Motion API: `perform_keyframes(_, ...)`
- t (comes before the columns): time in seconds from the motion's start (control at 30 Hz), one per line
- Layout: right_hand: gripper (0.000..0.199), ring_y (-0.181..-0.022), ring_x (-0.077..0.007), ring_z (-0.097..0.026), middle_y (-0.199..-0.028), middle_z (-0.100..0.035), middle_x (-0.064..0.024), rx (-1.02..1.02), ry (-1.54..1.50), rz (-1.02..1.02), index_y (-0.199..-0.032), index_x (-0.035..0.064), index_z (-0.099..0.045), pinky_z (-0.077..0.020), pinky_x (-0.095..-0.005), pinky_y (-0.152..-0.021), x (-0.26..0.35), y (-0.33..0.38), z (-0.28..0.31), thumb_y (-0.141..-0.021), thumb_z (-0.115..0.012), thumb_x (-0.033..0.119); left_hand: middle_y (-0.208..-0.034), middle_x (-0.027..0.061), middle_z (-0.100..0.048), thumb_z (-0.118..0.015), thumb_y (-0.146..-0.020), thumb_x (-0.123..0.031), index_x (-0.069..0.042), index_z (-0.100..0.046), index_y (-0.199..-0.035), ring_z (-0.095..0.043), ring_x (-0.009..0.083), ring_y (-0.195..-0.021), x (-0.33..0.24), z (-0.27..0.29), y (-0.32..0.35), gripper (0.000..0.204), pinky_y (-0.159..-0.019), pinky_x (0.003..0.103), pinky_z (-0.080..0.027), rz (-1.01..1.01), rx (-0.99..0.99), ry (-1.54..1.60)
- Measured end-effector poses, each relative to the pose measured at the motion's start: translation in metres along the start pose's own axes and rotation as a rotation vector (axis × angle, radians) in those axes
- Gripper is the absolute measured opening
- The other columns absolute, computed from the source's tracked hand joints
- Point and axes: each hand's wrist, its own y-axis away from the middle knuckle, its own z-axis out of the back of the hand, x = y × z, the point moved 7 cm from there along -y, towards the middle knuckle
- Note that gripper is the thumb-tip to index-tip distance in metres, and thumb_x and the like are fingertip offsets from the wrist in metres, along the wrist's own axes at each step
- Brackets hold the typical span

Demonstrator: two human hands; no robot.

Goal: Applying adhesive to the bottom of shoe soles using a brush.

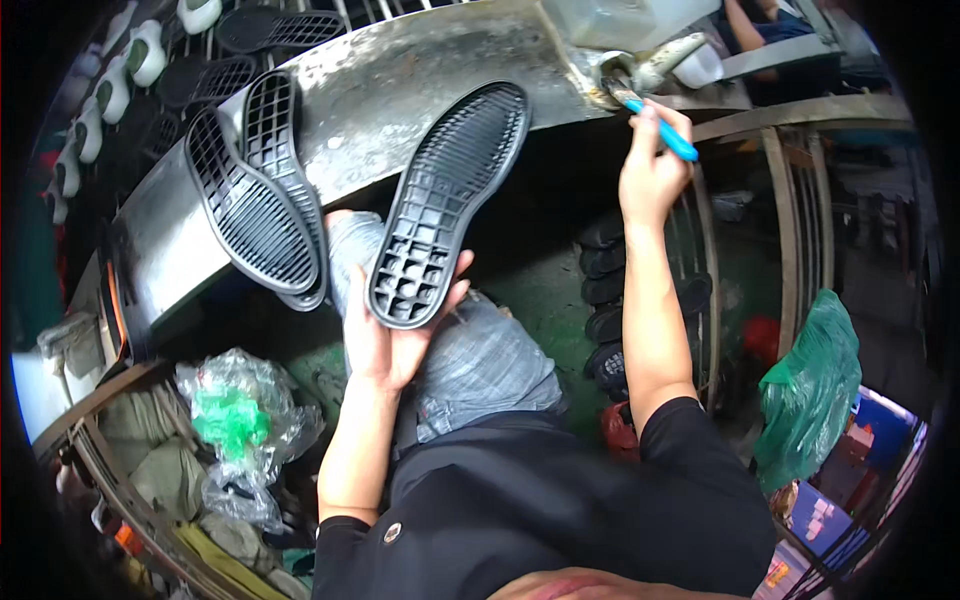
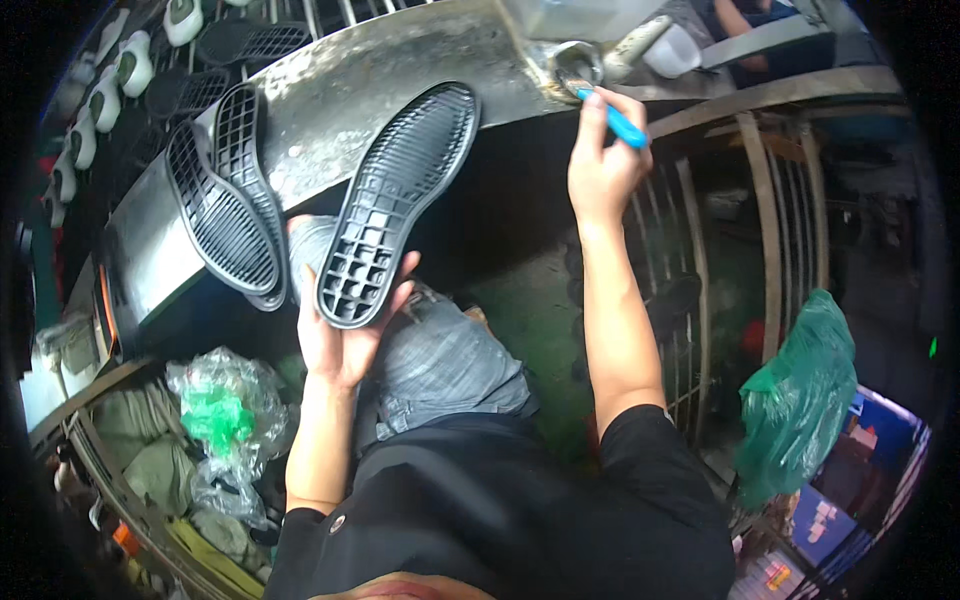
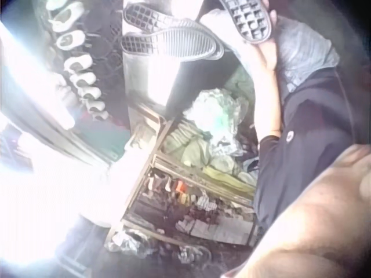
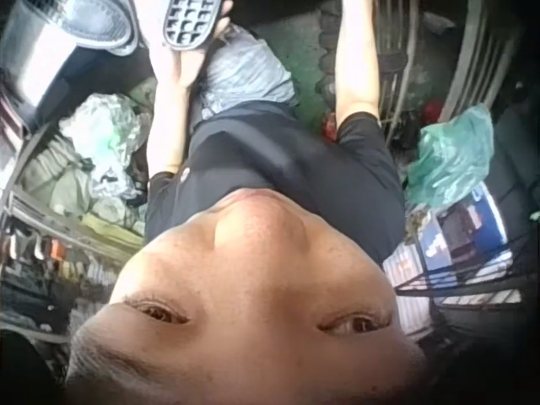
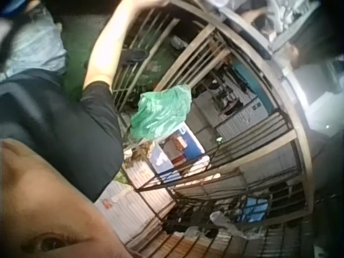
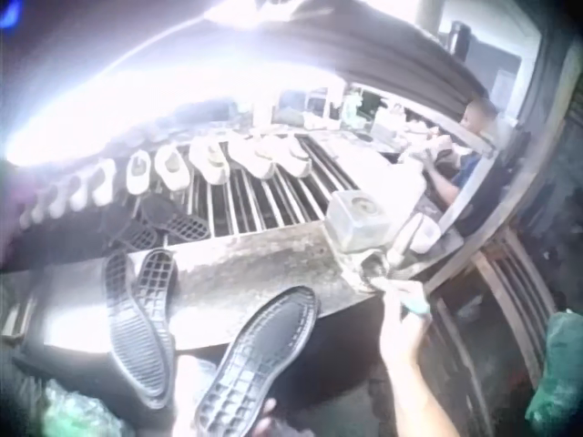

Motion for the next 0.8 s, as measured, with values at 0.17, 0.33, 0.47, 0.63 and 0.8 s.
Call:
perform_keyframes(0.17,0.018,-0.094,-0.0205,-0.075,-0.101,-0.078,-0.0084,0.333,-0.490,-0.121,-0.119,0.0038,-0.073,-0.0549,-0.0411,-0.100,0.029,0.069,-0.064,-0.106,-0.074,0.017,-0.171,0.0272,-0.041,-0.035,-0.115,-0.066,-0.003,-0.040,-0.168,-0.038,0.0521,-0.158,0.000,0.002,-0.002,0.083,-0.128,0.061,-0.041,-0.006,0.003,0.021)
perform_keyframes(0.33,0.031,-0.104,-0.0315,-0.072,-0.107,-0.074,-0.0093,0.494,-0.295,0.257,-0.117,0.0084,-0.072,-0.0396,-0.0580,-0.120,0.099,0.129,-0.078,-0.094,-0.083,0.024,-0.169,0.0232,-0.048,-0.034,-0.116,-0.063,-0.005,-0.043,-0.167,-0.044,0.0480,-0.156,-0.005,0.012,0.003,0.078,-0.128,0.062,-0.039,-0.027,0.059,0.057)
perform_keyframes(0.47,0.037,-0.101,-0.0316,-0.071,-0.102,-0.070,-0.0106,0.524,-0.436,0.303,-0.118,0.0075,-0.071,-0.0420,-0.0601,-0.118,0.142,0.163,-0.048,-0.091,-0.084,0.029,-0.158,0.0175,-0.060,-0.034,-0.116,-0.062,-0.009,-0.054,-0.159,-0.057,0.0376,-0.146,-0.007,0.033,0.003,0.071,-0.125,0.060,-0.041,-0.035,0.057,0.146)
perform_keyframes(0.63,0.035,-0.098,-0.0315,-0.071,-0.100,-0.069,-0.0094,0.785,-0.564,0.329,-0.119,0.0072,-0.075,-0.0500,-0.0565,-0.111,0.181,0.167,-0.028,-0.089,-0.083,0.023,-0.169,0.0237,-0.048,-0.034,-0.115,-0.061,0.001,-0.037,-0.169,-0.050,0.0417,-0.153,-0.004,0.002,0.000,0.081,-0.130,0.057,-0.036,0.002,-0.027,-0.084)
perform_keyframes(0.8,0.018,-0.077,-0.0183,-0.070,-0.084,-0.071,-0.0072,1.084,-0.719,-0.189,-0.100,0.0028,-0.075,-0.0555,-0.0341,-0.073,0.133,0.113,-0.053,-0.101,-0.076,0.020,-0.171,0.0182,-0.047,-0.032,-0.117,-0.055,-0.010,-0.033,-0.174,-0.051,0.0406,-0.153,-0.010,0.018,0.002,0.072,-0.129,0.057,-0.038,-0.044,0.006,0.093)
